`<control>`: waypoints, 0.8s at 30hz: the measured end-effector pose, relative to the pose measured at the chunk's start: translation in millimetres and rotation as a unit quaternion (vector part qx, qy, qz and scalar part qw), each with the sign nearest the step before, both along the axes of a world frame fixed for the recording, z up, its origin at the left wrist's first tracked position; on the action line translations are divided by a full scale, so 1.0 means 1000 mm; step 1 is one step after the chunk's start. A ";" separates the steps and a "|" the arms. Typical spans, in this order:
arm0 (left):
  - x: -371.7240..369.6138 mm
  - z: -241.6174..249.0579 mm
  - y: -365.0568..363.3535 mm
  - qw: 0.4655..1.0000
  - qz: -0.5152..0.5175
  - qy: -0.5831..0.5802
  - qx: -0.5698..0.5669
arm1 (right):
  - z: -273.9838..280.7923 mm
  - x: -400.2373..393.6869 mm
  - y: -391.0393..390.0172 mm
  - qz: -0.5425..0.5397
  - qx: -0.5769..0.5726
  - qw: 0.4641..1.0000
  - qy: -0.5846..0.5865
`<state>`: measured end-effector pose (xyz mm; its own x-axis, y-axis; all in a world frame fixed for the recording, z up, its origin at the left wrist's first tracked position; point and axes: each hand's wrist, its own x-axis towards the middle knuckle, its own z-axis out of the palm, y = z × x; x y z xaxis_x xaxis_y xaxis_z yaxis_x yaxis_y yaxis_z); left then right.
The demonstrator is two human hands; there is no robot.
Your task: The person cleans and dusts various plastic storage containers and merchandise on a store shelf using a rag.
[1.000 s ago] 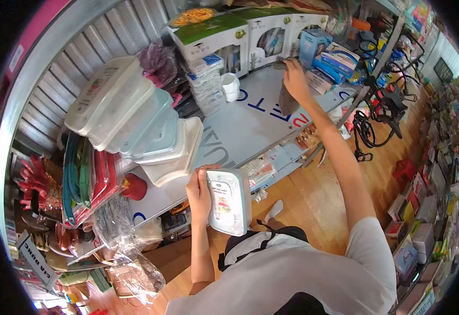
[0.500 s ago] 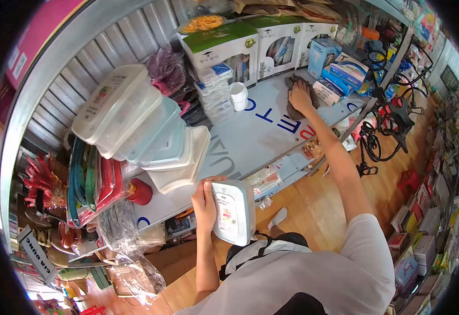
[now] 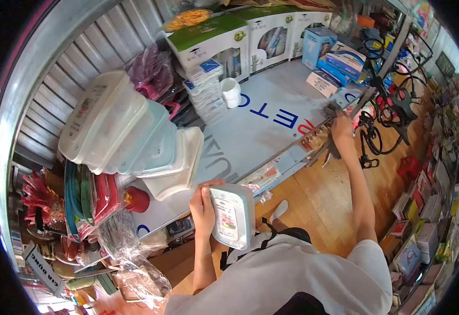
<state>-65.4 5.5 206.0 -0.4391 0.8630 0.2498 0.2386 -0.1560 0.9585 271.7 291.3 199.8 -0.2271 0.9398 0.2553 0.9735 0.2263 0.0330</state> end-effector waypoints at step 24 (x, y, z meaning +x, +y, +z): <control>0.000 -0.007 0.000 0.999 0.012 0.024 0.022 | -0.003 -0.185 -0.085 0.532 -0.129 0.801 0.244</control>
